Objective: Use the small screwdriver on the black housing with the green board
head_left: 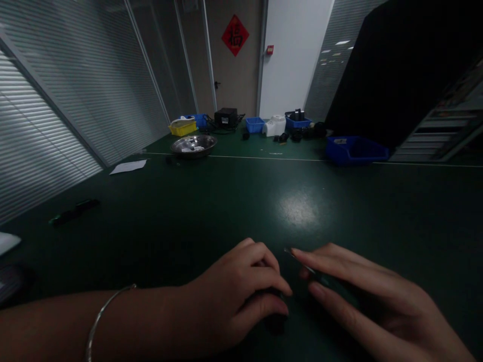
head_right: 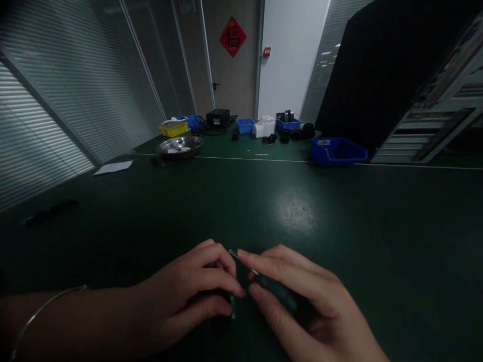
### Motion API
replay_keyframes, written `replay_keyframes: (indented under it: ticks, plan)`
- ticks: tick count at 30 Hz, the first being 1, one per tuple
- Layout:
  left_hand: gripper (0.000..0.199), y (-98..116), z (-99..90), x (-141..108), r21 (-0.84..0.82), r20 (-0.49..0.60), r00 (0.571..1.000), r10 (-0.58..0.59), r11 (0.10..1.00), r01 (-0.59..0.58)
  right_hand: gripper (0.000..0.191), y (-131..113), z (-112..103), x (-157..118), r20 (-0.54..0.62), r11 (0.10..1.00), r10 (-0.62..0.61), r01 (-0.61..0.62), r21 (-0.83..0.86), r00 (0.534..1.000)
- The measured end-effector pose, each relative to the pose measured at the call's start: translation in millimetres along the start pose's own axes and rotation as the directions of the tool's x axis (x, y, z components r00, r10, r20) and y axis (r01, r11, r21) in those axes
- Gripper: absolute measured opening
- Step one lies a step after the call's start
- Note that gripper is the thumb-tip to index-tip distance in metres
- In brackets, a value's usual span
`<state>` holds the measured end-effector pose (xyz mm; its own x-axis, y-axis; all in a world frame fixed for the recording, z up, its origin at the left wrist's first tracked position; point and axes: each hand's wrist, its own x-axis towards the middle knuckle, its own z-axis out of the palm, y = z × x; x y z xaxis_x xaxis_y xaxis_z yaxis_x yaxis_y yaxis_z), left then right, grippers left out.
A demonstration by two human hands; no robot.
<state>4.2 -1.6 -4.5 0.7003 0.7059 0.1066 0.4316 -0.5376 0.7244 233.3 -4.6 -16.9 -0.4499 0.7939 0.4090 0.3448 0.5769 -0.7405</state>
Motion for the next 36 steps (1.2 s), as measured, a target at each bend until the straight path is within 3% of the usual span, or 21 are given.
replay_keyframes:
  ticks: [8,12,18,21,26,29,33,36]
  plan:
    - [0.030,-0.3,1.5,-2.3,-0.097,-0.104,0.994,-0.042,0.995,0.032,0.042,0.6,-0.1,1.8,0.020,0.998,0.015,-0.014,-0.062,1.000]
    - [0.050,2.6,2.1,-2.2,-0.026,-0.051,0.997,-0.065,0.998,0.064,0.040,0.0,0.1,2.9,0.108,0.992,0.010,0.004,-0.125,0.994]
    - [0.040,2.4,1.4,-3.5,-0.058,-0.035,0.995,-0.095,0.994,0.093,0.044,0.1,7.2,-3.6,0.151,0.975,-0.026,0.058,-0.213,0.988]
    - [0.036,0.4,0.8,-4.1,-0.127,-0.072,0.994,-0.086,0.989,0.076,0.049,0.8,8.5,-5.2,0.199,0.962,-0.006,0.060,-0.268,0.980]
    - [0.038,-3.7,2.8,-3.5,-0.194,-0.155,0.983,-0.095,0.979,0.064,0.055,-1.2,10.1,-6.9,0.223,0.976,0.063,-0.012,-0.220,0.973]
    - [0.038,-5.4,4.5,-2.8,-0.293,-0.150,0.978,-0.145,0.951,0.096,0.053,-1.0,11.3,-7.8,0.209,0.983,0.109,-0.074,-0.169,0.972]
    - [0.042,-5.5,5.3,-1.6,-0.424,-0.092,0.954,-0.285,0.878,0.221,0.029,2.2,7.6,-5.6,0.167,0.981,0.194,-0.187,-0.057,0.967]
    - [0.043,-4.2,5.2,-1.8,-0.445,-0.093,0.955,-0.281,0.870,0.213,0.021,3.4,3.6,-2.9,0.051,0.986,0.167,-0.166,-0.034,0.985]
